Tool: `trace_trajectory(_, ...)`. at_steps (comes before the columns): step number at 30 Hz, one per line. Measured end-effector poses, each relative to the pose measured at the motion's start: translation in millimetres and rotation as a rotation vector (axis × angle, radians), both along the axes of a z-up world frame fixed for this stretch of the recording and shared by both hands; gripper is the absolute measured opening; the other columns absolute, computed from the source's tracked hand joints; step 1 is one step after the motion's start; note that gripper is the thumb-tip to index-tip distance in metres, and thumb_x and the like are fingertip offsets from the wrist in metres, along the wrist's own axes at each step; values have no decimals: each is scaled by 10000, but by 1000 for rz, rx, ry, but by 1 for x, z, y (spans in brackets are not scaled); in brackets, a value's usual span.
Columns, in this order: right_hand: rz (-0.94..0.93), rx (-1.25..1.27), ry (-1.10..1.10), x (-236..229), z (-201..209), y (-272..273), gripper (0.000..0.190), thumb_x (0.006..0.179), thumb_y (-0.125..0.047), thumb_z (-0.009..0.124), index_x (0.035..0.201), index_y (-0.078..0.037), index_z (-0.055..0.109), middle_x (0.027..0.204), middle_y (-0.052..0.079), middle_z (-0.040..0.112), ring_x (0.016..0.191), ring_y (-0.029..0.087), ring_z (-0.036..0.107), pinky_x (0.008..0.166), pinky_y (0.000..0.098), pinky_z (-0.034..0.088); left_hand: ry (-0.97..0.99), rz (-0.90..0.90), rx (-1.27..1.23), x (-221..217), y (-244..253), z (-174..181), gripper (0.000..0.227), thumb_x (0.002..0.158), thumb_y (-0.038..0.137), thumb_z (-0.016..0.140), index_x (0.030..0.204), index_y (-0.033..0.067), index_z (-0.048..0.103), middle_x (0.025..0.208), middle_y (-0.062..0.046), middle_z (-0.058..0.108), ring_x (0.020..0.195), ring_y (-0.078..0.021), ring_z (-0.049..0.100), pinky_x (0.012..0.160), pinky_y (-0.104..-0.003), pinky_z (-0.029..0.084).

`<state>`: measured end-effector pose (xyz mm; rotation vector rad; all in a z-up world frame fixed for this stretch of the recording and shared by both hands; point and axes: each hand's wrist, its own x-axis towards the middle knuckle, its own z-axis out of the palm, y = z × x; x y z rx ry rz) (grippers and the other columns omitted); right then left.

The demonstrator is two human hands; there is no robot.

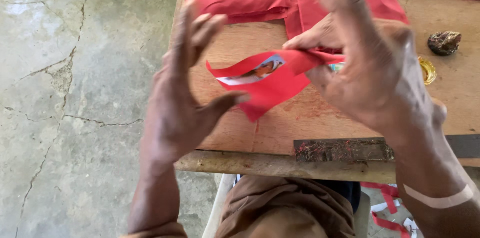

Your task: The person applies adhesive labels to red fabric pouches by picking up a pre-printed label from a metal strip, applying orange liquid adhesive with their finger, and pressing the label onto the center of each pouch.

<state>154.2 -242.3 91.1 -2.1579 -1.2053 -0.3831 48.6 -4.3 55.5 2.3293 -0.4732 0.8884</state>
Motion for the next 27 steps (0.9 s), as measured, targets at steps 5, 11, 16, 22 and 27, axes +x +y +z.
trace_trajectory(5, 99, 24, -133, -20, 13, 6, 666, 950, -48, 788, 1460, -13, 359, 1373, 213, 660, 980, 259, 776, 740, 326, 622, 170, -81, -166, 27, -26, 0, 961, 948, 88, 794, 1667, 119, 157, 1230, -90, 748, 1164, -240, 754, 1009, -346, 613)
trace_trajectory(11, 79, 141, -109, -13, 12, -19, 577, 1056, 24, 771, 1453, 39, 351, 1328, 221, 679, 1004, 214, 778, 870, 268, 654, 203, -34, -131, 38, -24, -13, 872, 934, 81, 802, 1601, 85, 238, 1031, -111, 788, 936, -264, 787, 823, -374, 622)
trace_trajectory(16, -106, 143, 227, 14, 6, -42, 551, 914, 4, 774, 1336, 92, 432, 903, 230, 728, 794, 231, 727, 657, 298, 562, 346, 22, -133, 41, -5, -35, 866, 929, 76, 777, 1611, 52, 244, 1006, -96, 796, 894, -249, 796, 844, -385, 622)
trace_trajectory(22, -73, 35, 521, 73, -16, -46, 592, 873, -16, 735, 1405, 46, 483, 989, 207, 740, 875, 222, 758, 719, 316, 636, 537, 52, -248, 58, 34, -56, 774, 939, 61, 729, 1565, -18, 280, 1026, -105, 796, 819, -179, 817, 756, -308, 649)
trace_trajectory(27, -46, 250, 638, 141, -47, -28, 676, 825, -138, 822, 1385, -5, 468, 1183, 98, 655, 1063, 163, 714, 876, 312, 596, 466, -53, -619, 118, 85, -66, 733, 917, -31, 729, 1527, -90, 327, 1104, -213, 769, 946, -201, 804, 795, -310, 643)
